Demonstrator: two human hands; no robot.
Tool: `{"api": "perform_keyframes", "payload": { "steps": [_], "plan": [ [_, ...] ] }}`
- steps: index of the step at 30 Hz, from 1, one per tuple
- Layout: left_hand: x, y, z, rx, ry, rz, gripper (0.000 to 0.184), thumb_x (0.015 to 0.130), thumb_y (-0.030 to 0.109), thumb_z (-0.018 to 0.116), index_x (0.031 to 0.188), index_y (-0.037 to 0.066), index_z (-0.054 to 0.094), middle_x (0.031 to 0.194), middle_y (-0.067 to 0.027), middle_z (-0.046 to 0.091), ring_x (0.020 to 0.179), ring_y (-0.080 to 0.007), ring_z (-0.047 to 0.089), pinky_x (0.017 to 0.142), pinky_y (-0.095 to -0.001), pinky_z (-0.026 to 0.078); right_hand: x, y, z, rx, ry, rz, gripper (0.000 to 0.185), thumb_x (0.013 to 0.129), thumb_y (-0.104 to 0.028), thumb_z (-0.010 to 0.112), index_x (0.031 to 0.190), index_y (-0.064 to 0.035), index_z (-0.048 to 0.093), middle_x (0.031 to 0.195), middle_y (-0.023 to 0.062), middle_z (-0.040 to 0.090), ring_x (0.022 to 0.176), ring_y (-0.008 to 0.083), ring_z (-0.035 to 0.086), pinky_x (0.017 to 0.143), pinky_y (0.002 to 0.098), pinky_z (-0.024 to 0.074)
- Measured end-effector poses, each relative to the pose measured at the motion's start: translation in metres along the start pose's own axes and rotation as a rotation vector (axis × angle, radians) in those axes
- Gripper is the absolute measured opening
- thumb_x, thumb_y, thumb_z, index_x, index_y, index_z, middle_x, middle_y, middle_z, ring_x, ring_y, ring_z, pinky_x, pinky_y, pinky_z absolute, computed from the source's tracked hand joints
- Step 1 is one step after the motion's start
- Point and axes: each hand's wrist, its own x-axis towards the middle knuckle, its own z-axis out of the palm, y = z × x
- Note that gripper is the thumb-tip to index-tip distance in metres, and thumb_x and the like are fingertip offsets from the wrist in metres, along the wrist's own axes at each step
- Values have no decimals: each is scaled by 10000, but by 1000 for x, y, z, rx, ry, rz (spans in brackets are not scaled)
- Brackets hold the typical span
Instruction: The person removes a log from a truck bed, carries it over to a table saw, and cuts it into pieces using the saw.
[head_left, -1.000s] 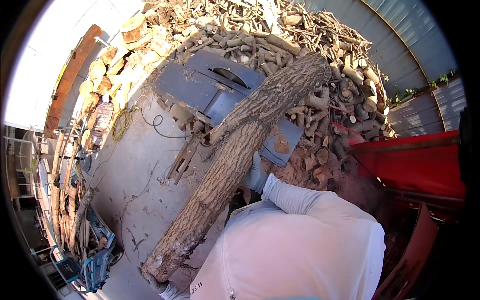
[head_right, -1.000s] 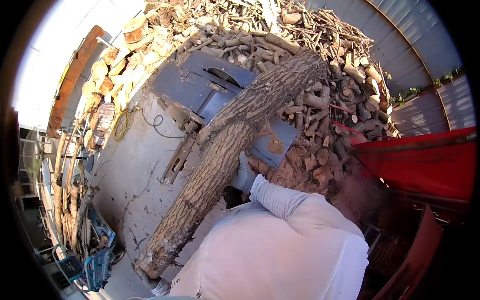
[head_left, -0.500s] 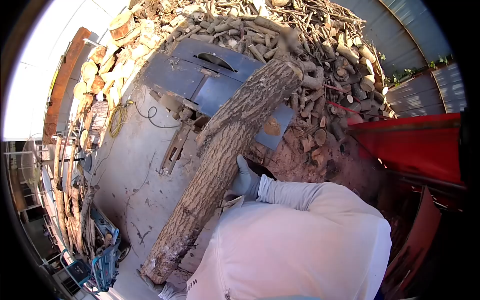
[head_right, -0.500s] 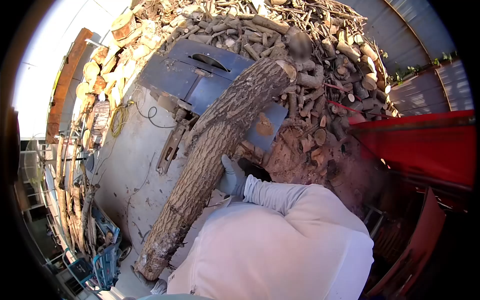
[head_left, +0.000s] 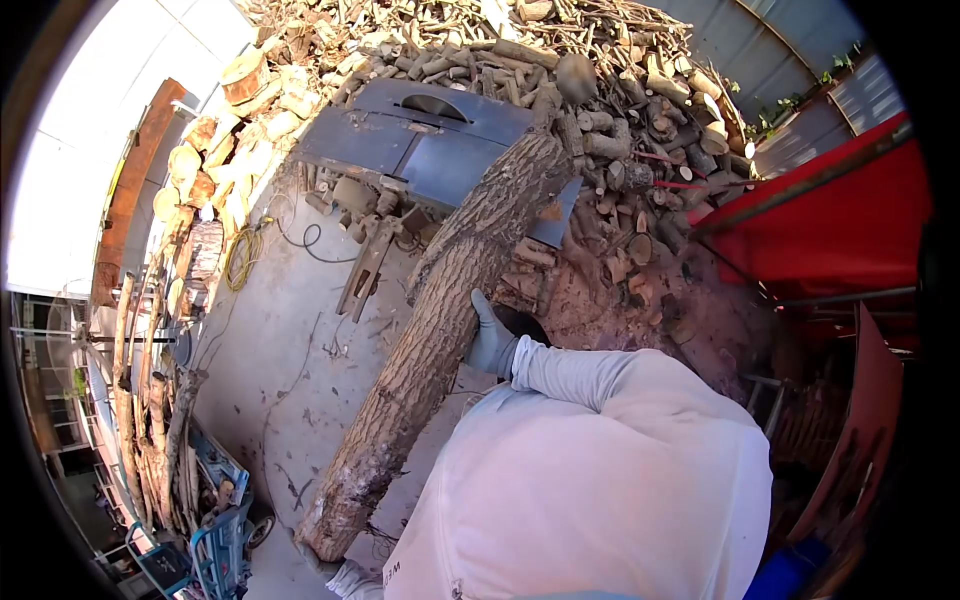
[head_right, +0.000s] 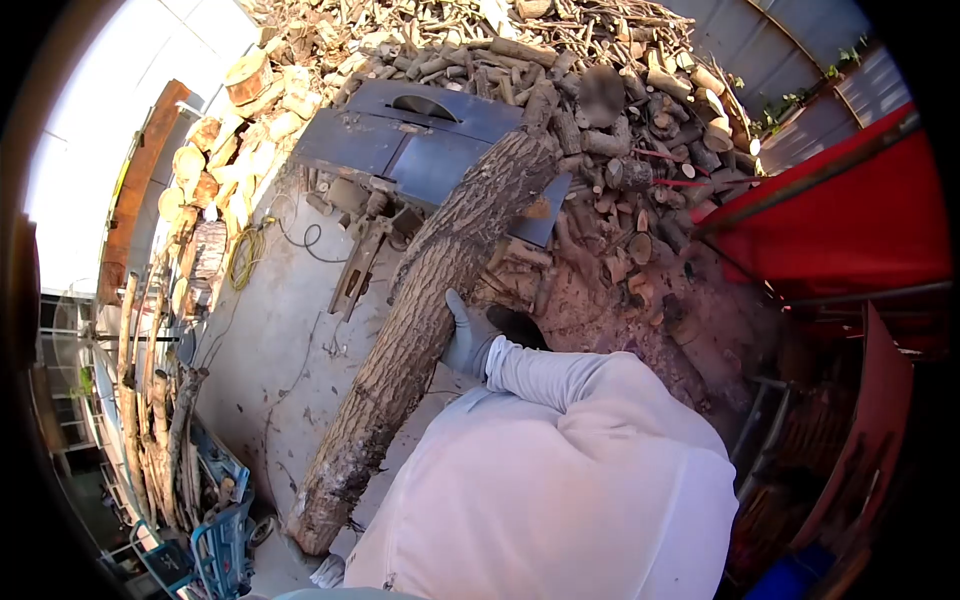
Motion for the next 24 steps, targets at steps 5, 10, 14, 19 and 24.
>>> {"api": "perform_keyframes", "payload": {
  "steps": [5, 10, 14, 19, 24],
  "plan": [
    [-2, -16, 4, -6, -10, 2, 806, 1016, 414, 652, 1624, 8, 312, 1549, -208, 483, 1393, -364, 498, 1192, -498, 382, -5, -3, -4, -193, 157, -52, 863, 866, -649, 771, 1524, -153, 515, 1544, 87, 554, 1401, 307, 525, 1223, 541, 363],
    [-23, -39, 50, -16, 20, -8, 807, 1016, 415, 652, 1626, 11, 312, 1548, -208, 484, 1393, -364, 499, 1192, -498, 383, 53, -74, 3, -112, 166, -34, 825, 911, -618, 747, 1537, -143, 496, 1544, 103, 547, 1387, 321, 530, 1201, 550, 399],
    [-44, -64, 94, -28, 65, -21, 807, 1016, 416, 652, 1627, 13, 312, 1548, -208, 484, 1393, -363, 499, 1192, -497, 383, 101, -122, 9, -234, 170, -189, 849, 899, -652, 741, 1539, -149, 501, 1542, 106, 549, 1381, 319, 536, 1179, 543, 431],
    [-67, -78, 144, -99, 70, -105, 914, 969, 432, 717, 1646, 25, 258, 1548, -202, 483, 1407, -373, 494, 1194, -535, 392, 124, -168, 13, -213, 232, -84, 877, 878, -684, 739, 1533, -146, 513, 1533, 101, 563, 1361, 331, 558, 1173, 548, 431],
    [-89, -82, 173, -259, -66, -308, 952, 947, 432, 747, 1644, 22, 246, 1546, -198, 484, 1409, -378, 495, 1192, -552, 398, 121, -185, 51, -266, 349, -148, 860, 877, -687, 737, 1511, -143, 533, 1504, 101, 591, 1341, 341, 568, 1172, 557, 426]
  ]
}}
